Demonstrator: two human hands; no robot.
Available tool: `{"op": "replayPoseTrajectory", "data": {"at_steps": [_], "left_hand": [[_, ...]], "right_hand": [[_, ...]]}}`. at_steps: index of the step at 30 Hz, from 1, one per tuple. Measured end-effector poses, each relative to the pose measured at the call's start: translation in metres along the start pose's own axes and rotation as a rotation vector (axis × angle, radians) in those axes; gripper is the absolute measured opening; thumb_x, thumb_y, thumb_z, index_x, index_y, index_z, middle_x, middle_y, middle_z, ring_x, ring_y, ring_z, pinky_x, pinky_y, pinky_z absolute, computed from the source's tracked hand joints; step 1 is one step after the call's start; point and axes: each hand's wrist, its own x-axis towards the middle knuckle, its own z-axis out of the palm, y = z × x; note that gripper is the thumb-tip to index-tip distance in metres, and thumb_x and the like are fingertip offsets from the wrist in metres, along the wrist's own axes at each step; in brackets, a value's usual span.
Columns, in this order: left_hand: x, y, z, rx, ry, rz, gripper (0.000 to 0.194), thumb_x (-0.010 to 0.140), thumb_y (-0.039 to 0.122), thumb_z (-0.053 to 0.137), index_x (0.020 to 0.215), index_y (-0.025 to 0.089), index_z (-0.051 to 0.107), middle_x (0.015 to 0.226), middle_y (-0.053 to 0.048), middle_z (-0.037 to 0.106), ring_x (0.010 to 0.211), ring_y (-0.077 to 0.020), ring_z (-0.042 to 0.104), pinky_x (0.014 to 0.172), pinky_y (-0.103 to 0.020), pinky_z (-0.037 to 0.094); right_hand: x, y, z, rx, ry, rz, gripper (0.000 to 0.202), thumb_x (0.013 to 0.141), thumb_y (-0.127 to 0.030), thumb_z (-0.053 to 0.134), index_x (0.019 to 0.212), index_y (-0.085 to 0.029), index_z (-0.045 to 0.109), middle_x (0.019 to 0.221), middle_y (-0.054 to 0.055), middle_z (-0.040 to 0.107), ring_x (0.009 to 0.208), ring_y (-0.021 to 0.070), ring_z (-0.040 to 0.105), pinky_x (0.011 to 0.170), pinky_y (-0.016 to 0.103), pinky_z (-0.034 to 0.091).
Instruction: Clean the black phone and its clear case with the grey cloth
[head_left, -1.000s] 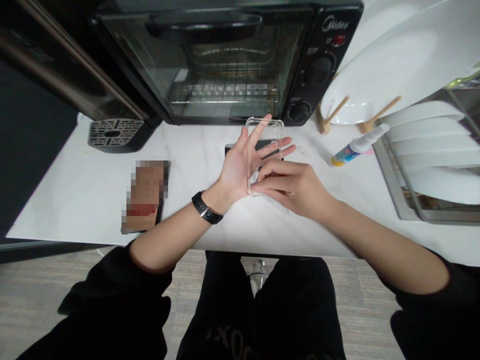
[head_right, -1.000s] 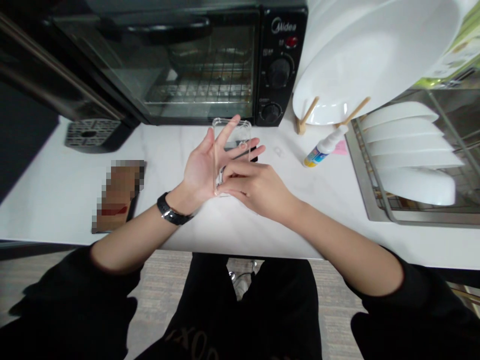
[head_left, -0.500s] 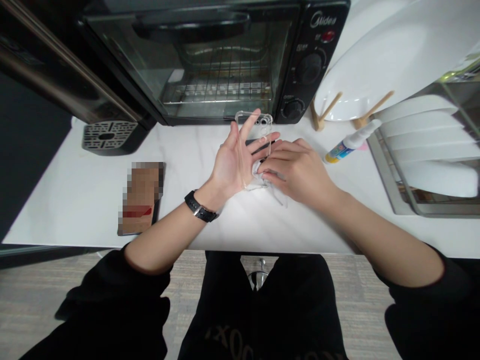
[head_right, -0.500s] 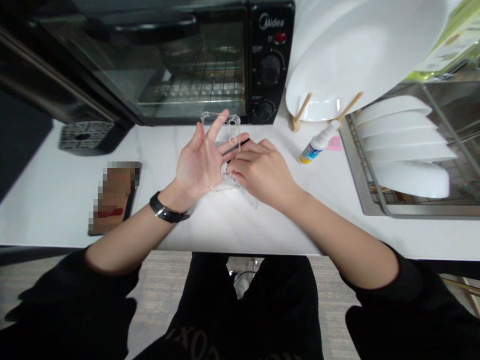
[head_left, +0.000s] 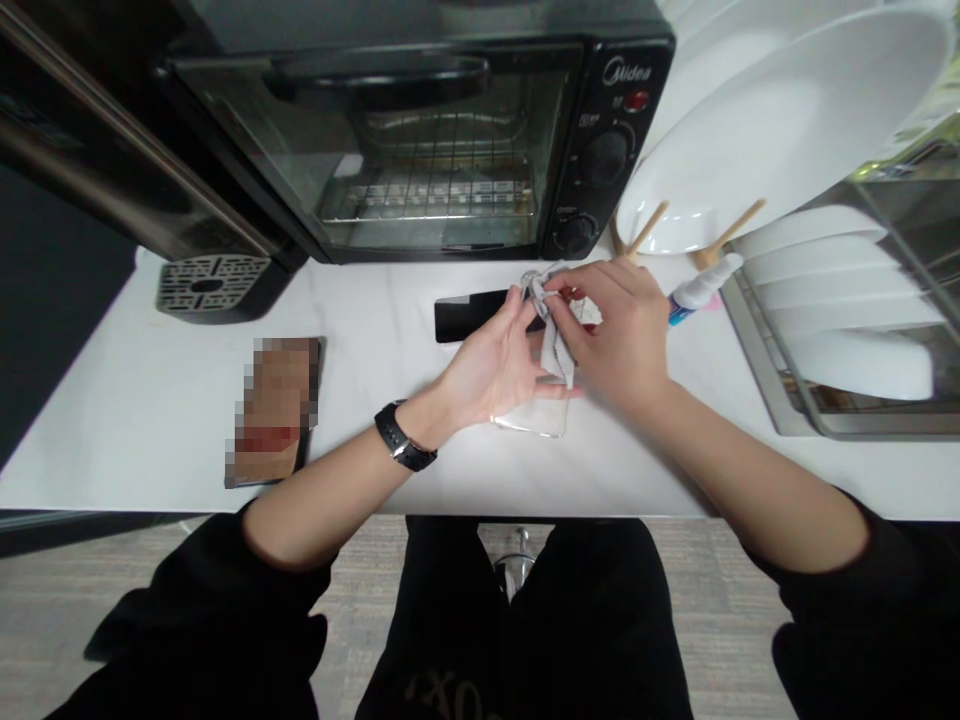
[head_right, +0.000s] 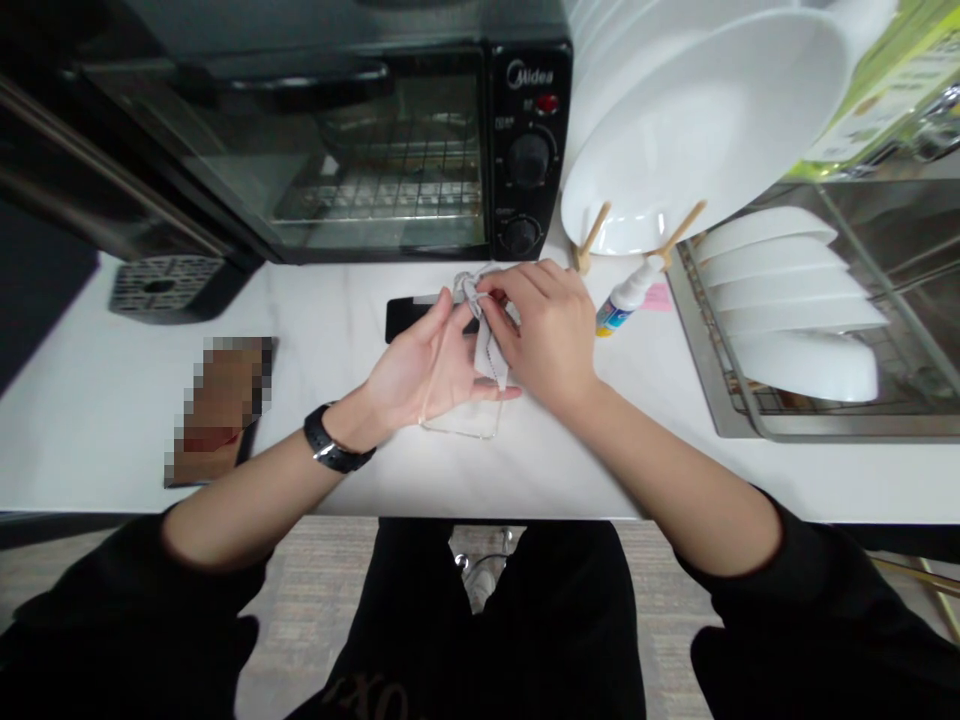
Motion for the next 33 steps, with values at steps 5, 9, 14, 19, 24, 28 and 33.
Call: {"op": "replayPoseTrajectory", "data": {"at_steps": [5, 9, 14, 19, 24, 28, 33], "left_hand": [[0.002, -0.008, 0.008, -0.092, 0.06, 0.037, 0.056, 0.118, 0.053, 0.032, 0.162, 0.029, 0.056, 0.138, -0.009, 0.078, 0.127, -0.0285, 0.075, 0.117, -0.054, 0.057], [-0.002, -0.003, 0.008, -0.097, 0.064, 0.172, 0.059, 0.12, 0.049, 0.029, 0.17, 0.027, 0.05, 0.115, -0.005, 0.083, 0.113, -0.019, 0.08, 0.104, -0.032, 0.062], [-0.006, 0.01, -0.001, -0.017, 0.018, 0.264, 0.065, 0.116, 0.063, 0.028, 0.177, 0.04, 0.035, 0.129, -0.007, 0.082, 0.123, -0.0258, 0.079, 0.097, -0.037, 0.066], [-0.002, 0.013, -0.005, -0.109, 0.046, 0.308, 0.066, 0.115, 0.065, 0.032, 0.177, 0.044, 0.032, 0.149, -0.008, 0.072, 0.144, -0.0313, 0.069, 0.106, -0.043, 0.063], [-0.002, 0.016, -0.003, -0.016, 0.141, 0.361, 0.064, 0.116, 0.064, 0.028, 0.177, 0.044, 0.031, 0.13, -0.008, 0.077, 0.143, -0.0311, 0.069, 0.1, -0.04, 0.063], [-0.003, 0.018, -0.003, 0.031, 0.153, 0.396, 0.067, 0.115, 0.066, 0.03, 0.177, 0.042, 0.034, 0.142, -0.01, 0.075, 0.138, -0.0324, 0.071, 0.106, -0.045, 0.06], [-0.002, 0.014, -0.002, 0.051, 0.106, 0.305, 0.066, 0.117, 0.062, 0.026, 0.177, 0.038, 0.035, 0.116, -0.007, 0.08, 0.099, -0.0221, 0.077, 0.086, -0.036, 0.062]], "right_hand": [[-0.005, -0.011, 0.002, 0.168, -0.056, 0.031, 0.008, 0.101, -0.028, 0.075, 0.099, -0.025, 0.082, 0.092, 0.004, 0.084, 0.091, 0.0261, 0.075, 0.085, 0.041, 0.05], [-0.01, -0.017, 0.002, 0.284, -0.147, -0.082, 0.01, 0.103, -0.033, 0.077, 0.099, -0.025, 0.082, 0.095, 0.002, 0.086, 0.091, 0.0242, 0.076, 0.086, 0.041, 0.047], [-0.011, -0.022, 0.001, 0.366, -0.293, -0.311, 0.015, 0.107, -0.036, 0.073, 0.098, -0.027, 0.082, 0.098, 0.002, 0.086, 0.1, 0.0234, 0.074, 0.096, 0.042, 0.047], [-0.007, -0.023, -0.006, 0.334, -0.427, -0.414, 0.019, 0.107, -0.029, 0.07, 0.091, -0.029, 0.079, 0.088, -0.002, 0.084, 0.097, 0.0227, 0.071, 0.102, 0.042, 0.046], [-0.003, -0.014, -0.01, 0.067, -0.447, -0.401, 0.022, 0.101, -0.019, 0.067, 0.081, -0.026, 0.073, 0.082, -0.001, 0.079, 0.094, 0.0228, 0.069, 0.096, 0.041, 0.042], [-0.004, -0.007, -0.004, -0.059, -0.327, -0.367, 0.021, 0.098, -0.016, 0.066, 0.08, -0.025, 0.07, 0.088, 0.001, 0.083, 0.098, 0.0244, 0.07, 0.094, 0.043, 0.043], [-0.002, -0.003, -0.002, -0.08, -0.216, -0.246, 0.017, 0.099, -0.02, 0.068, 0.085, -0.025, 0.074, 0.093, 0.003, 0.085, 0.093, 0.0263, 0.068, 0.088, 0.046, 0.043]]}}
